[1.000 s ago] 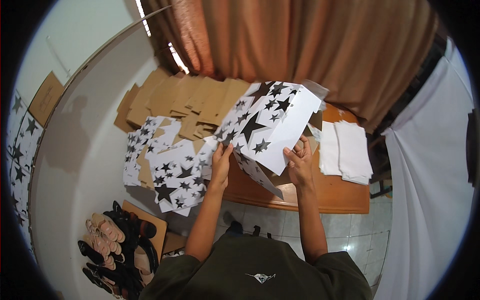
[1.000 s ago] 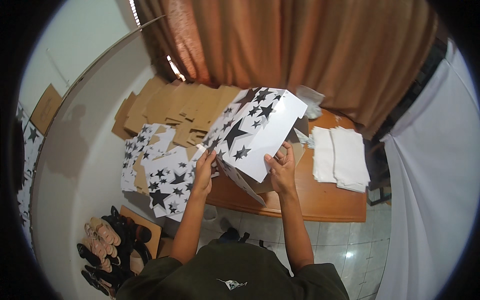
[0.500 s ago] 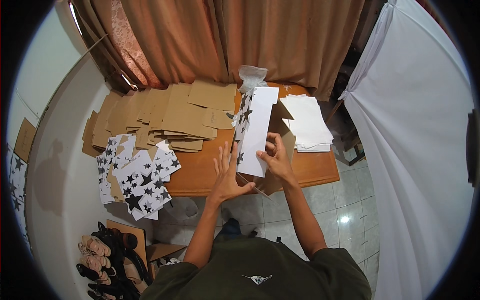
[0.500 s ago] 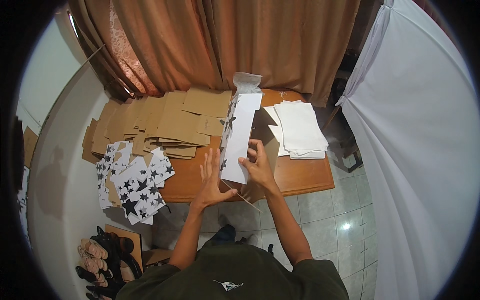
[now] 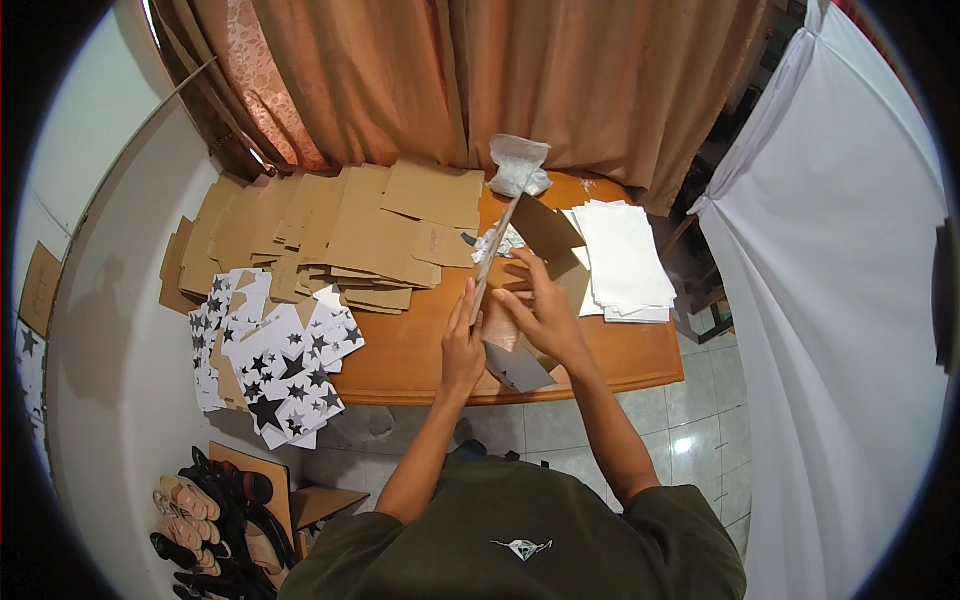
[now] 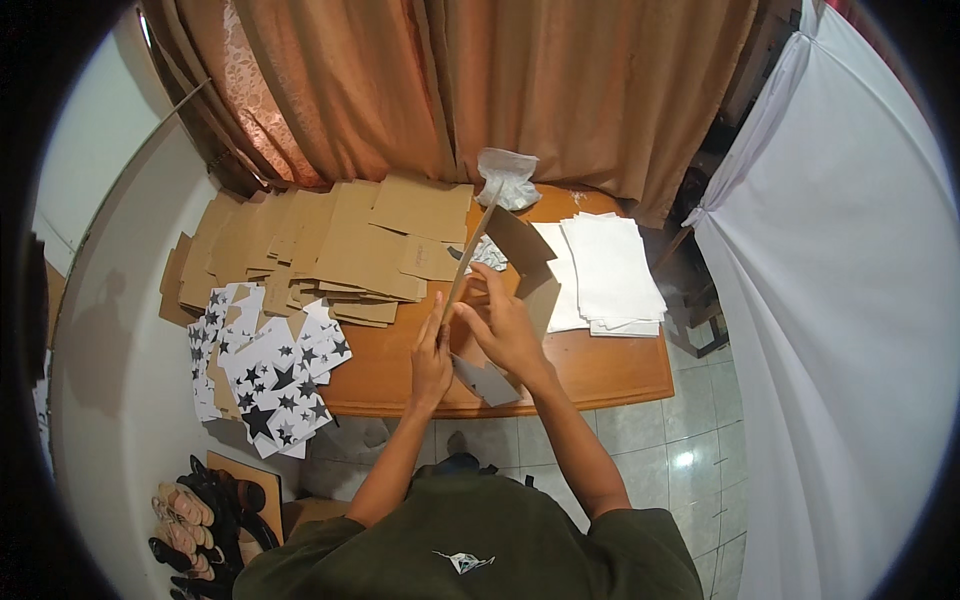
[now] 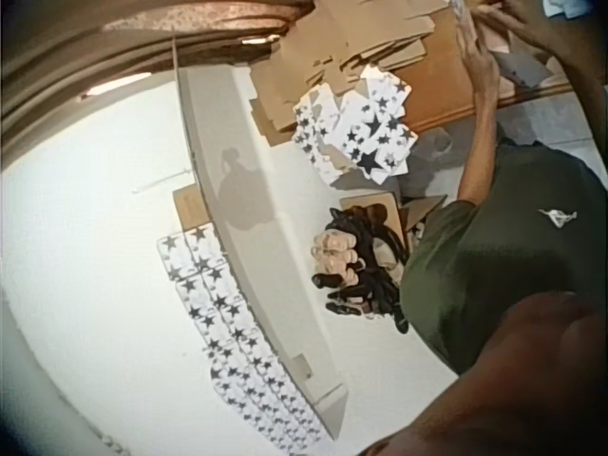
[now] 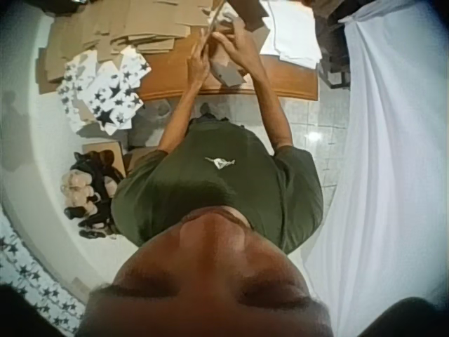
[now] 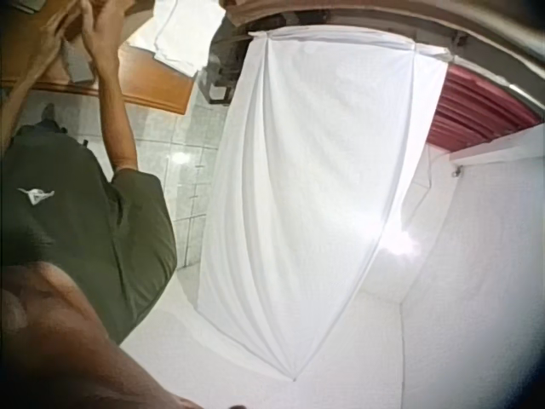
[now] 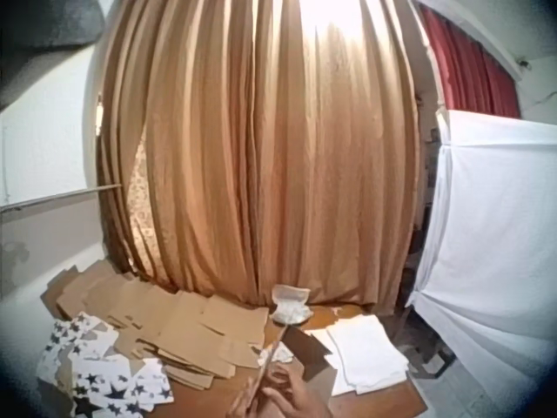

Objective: Folding shoe boxes, inserting tissue paper, and stacking them on a shelf.

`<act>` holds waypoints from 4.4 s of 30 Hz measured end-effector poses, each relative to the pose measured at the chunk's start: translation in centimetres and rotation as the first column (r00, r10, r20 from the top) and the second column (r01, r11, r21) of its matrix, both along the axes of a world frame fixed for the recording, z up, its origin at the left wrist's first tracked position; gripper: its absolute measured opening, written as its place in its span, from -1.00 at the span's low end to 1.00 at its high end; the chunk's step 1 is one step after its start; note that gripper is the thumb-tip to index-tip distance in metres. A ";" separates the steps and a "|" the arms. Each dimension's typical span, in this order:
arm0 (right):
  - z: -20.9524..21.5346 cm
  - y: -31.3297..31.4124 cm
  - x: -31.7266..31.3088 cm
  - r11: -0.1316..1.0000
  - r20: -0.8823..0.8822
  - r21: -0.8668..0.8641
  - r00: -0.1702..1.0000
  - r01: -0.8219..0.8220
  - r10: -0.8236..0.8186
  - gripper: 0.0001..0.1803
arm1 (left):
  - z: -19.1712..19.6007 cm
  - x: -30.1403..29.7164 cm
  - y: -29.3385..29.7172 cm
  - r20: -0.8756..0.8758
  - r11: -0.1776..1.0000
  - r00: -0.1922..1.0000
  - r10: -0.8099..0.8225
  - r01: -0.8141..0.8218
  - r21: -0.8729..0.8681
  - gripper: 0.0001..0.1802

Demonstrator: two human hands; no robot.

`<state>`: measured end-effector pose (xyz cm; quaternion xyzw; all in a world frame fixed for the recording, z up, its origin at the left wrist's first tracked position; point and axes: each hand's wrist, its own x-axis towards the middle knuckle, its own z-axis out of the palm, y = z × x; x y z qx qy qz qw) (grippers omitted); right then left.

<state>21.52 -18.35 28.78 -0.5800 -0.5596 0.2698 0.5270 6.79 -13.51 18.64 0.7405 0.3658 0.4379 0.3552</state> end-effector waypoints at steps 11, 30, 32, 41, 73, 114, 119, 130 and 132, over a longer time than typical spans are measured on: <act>-7.0 1.0 3.6 0.878 -0.060 -0.353 0.928 0.324 -0.367 0.01 | -1.4 -3.8 6.6 -0.111 0.884 0.990 0.091 -0.132 -0.448 -0.15; -10.0 6.1 3.7 0.881 -0.630 -0.361 0.777 -0.305 0.011 0.28 | 2.4 -0.5 4.9 -0.217 0.976 0.957 0.190 -0.208 -0.066 -0.44; -10.2 5.8 4.7 0.891 -0.645 -0.323 0.763 -0.318 0.039 0.24 | 2.8 0.6 4.6 -0.141 0.962 0.955 0.261 -0.269 -0.039 -0.51; -3.5 4.9 4.1 0.934 -0.518 -0.316 0.855 -0.164 -0.026 0.01 | 2.6 0.7 3.2 -0.232 0.957 0.963 0.134 -0.187 -0.223 -0.55; -20.3 8.7 3.6 0.918 -0.050 -0.396 0.998 0.025 -0.049 0.04 | -11.5 -5.1 3.2 -0.517 0.981 0.856 -0.024 -0.079 -0.176 -0.07; -23.1 8.9 4.9 0.799 0.287 -0.584 0.957 0.146 0.035 0.40 | -9.4 -1.0 6.2 -0.298 0.891 0.943 -0.151 0.000 -0.455 0.19; -21.6 9.7 4.1 0.764 0.284 -0.632 0.956 0.129 0.074 0.36 | -11.2 -1.0 6.4 -0.320 0.894 0.942 -0.098 -0.059 -0.445 0.21; -19.7 15.4 6.7 0.976 0.633 -0.217 0.765 0.025 0.121 0.13 | -10.1 -1.1 6.3 -0.282 0.876 0.950 -0.134 -0.020 -0.483 0.24; -19.7 15.8 6.6 0.968 0.574 -0.234 0.816 0.087 0.065 0.34 | -10.4 -1.4 6.1 -0.334 0.889 0.931 -0.149 -0.022 -0.458 0.24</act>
